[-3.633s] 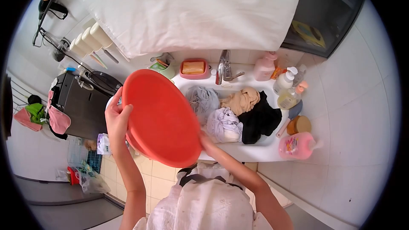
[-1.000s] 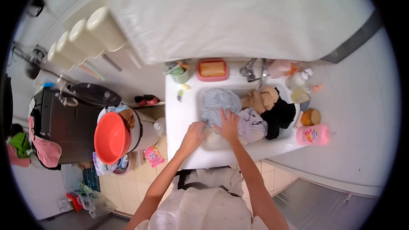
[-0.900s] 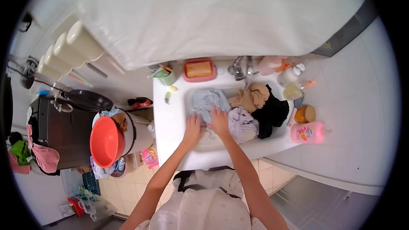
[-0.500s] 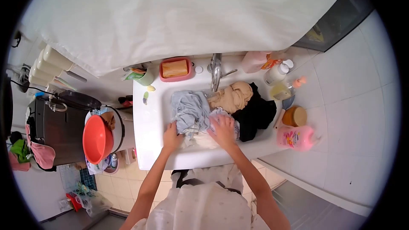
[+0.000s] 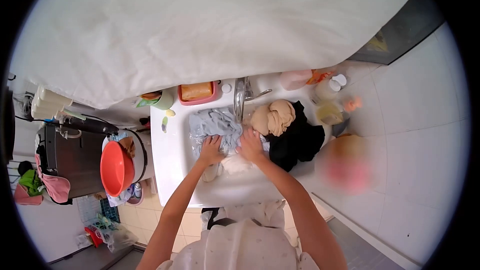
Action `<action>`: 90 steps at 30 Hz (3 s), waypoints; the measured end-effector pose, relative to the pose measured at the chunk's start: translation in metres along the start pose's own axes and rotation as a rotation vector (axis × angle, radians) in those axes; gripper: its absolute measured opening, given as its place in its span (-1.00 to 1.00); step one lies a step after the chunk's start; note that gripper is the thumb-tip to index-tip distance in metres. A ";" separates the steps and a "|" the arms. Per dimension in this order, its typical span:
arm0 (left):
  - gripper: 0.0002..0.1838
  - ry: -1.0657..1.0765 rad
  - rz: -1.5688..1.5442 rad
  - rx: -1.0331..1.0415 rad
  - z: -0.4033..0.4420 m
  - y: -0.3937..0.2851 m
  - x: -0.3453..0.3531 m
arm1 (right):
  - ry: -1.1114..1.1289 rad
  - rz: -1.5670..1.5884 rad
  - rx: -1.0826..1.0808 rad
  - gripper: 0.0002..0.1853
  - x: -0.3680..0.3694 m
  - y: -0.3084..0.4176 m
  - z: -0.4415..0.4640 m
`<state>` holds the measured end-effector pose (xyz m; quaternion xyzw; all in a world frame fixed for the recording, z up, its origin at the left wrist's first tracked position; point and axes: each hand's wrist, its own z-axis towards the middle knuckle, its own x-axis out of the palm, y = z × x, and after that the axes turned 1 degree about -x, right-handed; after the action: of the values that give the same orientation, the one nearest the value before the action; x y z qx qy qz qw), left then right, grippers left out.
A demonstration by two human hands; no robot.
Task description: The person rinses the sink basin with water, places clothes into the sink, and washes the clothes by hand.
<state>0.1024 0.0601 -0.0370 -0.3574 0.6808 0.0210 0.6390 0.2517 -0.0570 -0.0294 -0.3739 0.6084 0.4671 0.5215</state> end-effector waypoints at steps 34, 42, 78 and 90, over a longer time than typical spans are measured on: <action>-0.42 -0.520 -0.709 0.141 -0.032 -0.072 -0.019 | -0.251 0.857 0.069 -0.59 -0.155 0.039 -0.048; -0.68 -0.619 -0.698 0.196 -0.042 -0.102 -0.156 | -0.346 0.738 -0.200 -0.58 -0.257 0.035 -0.035; -0.68 -0.489 -0.220 0.373 0.025 -0.059 -0.026 | 0.045 0.422 -0.003 -0.41 -0.022 0.060 -0.063; -0.80 -0.580 -0.648 -0.094 -0.043 -0.020 -0.074 | 0.100 0.955 0.139 -0.56 -0.055 0.026 -0.077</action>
<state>0.0704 0.0587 0.0450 -0.5607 0.3240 -0.0500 0.7603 0.2150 -0.1247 0.0311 -0.0391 0.7661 0.5938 0.2428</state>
